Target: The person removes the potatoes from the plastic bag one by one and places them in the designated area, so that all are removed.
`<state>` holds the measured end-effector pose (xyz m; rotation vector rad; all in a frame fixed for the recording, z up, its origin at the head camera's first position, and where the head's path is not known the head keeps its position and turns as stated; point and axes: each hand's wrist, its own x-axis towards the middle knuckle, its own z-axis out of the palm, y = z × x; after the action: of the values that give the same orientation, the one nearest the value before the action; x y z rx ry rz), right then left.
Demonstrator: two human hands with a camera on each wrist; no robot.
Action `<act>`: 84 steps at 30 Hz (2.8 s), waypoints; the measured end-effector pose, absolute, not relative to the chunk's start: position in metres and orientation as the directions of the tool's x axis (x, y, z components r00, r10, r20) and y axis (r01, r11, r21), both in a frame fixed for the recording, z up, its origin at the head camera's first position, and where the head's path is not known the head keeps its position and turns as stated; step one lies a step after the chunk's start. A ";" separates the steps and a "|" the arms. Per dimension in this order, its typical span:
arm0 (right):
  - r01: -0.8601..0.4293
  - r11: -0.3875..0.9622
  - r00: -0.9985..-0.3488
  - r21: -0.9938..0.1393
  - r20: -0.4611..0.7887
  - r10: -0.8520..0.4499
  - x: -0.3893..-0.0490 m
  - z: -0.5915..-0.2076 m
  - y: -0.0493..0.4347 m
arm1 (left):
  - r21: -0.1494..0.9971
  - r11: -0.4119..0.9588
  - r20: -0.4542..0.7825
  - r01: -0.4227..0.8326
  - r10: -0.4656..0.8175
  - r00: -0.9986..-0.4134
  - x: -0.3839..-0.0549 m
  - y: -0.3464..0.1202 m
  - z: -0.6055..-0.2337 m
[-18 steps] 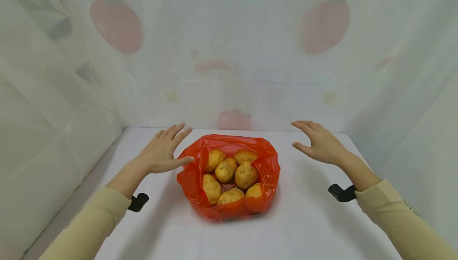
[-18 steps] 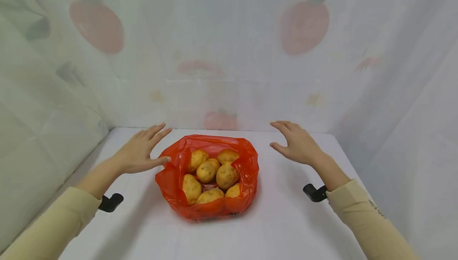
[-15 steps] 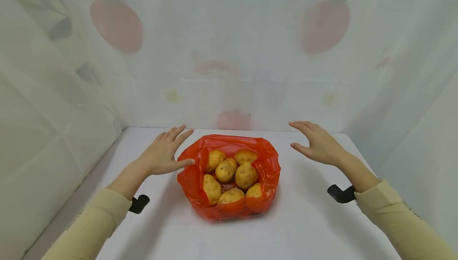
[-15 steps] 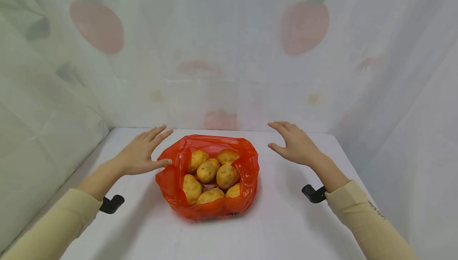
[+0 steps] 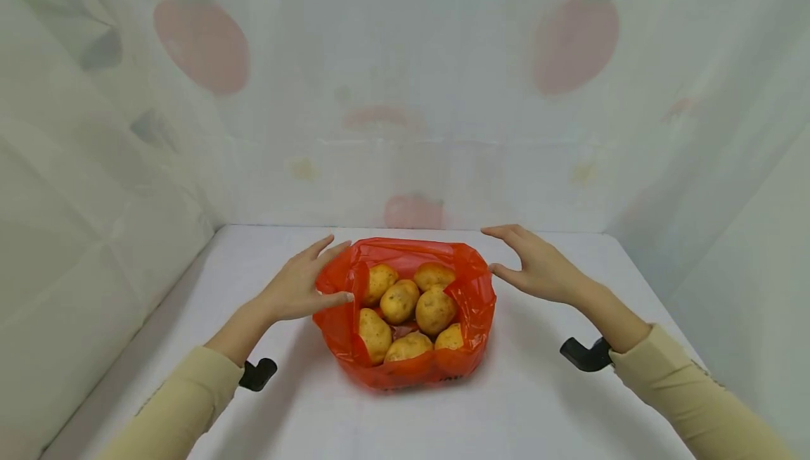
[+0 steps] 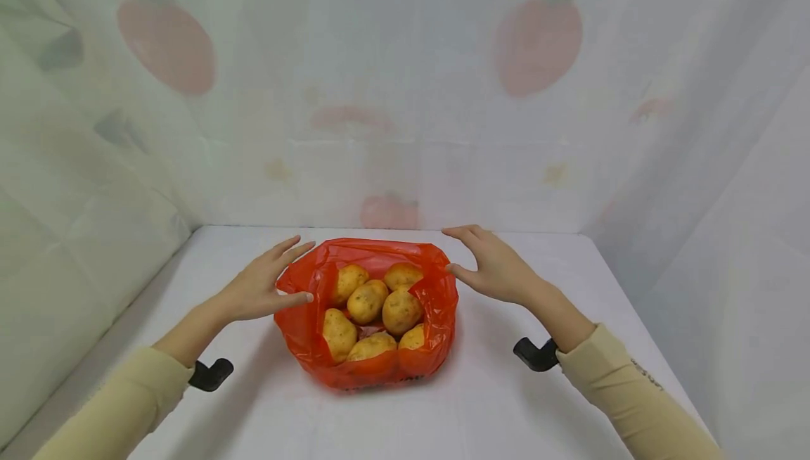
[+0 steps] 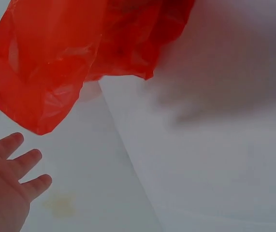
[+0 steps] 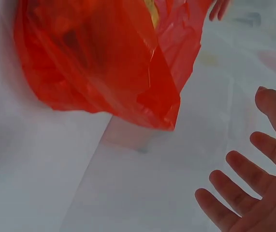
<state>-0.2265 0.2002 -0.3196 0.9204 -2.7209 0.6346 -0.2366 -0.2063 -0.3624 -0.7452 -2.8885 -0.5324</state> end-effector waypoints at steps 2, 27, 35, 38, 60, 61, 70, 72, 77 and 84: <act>-0.624 0.703 -0.780 -0.342 0.328 -0.533 -0.225 -0.320 0.196 | 0.334 0.814 0.188 0.475 0.436 -0.880 -0.236 -0.205 -0.365; -0.676 0.550 -0.721 -0.490 0.290 -0.629 -0.217 -0.335 0.140 | 0.449 0.793 0.071 0.411 0.427 -0.901 -0.230 -0.196 -0.379; -0.662 0.488 -0.701 -0.569 0.238 -0.673 -0.216 -0.345 0.127 | 0.453 0.797 0.089 0.399 0.406 -0.910 -0.231 -0.194 -0.384; -0.635 0.465 -0.704 -0.617 0.215 -0.677 -0.215 -0.348 0.122 | 0.463 0.792 0.105 0.397 0.396 -0.912 -0.232 -0.195 -0.387; -0.524 0.527 -0.731 -0.670 0.035 -0.682 -0.216 -0.371 0.124 | 0.489 0.812 0.092 0.318 0.315 -0.945 -0.235 -0.194 -0.396; -0.515 0.544 -0.741 -0.663 0.025 -0.671 -0.217 -0.373 0.126 | 0.489 0.814 0.089 0.314 0.311 -0.946 -0.235 -0.194 -0.396; -0.462 0.649 -0.823 -0.605 0.019 -0.568 -0.222 -0.378 0.139 | 0.505 0.821 0.055 0.266 0.278 -0.959 -0.236 -0.195 -0.397; -0.454 0.660 -0.835 -0.599 0.026 -0.550 -0.223 -0.379 0.141 | 0.501 0.824 0.057 0.265 0.274 -0.960 -0.236 -0.196 -0.398; -0.402 0.664 -0.856 -0.631 0.000 -0.518 -0.226 -0.381 0.144 | 0.503 0.817 0.066 0.280 0.287 -0.956 -0.236 -0.198 -0.398; -0.330 0.667 -0.876 -0.668 -0.046 -0.480 -0.230 -0.384 0.145 | 0.524 0.804 0.047 0.283 0.304 -0.952 -0.236 -0.199 -0.397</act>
<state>-0.2300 0.1453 -0.3842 0.7558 -3.0650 1.1542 -0.2361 -0.1989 -0.3970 -0.4914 -3.0209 -0.8669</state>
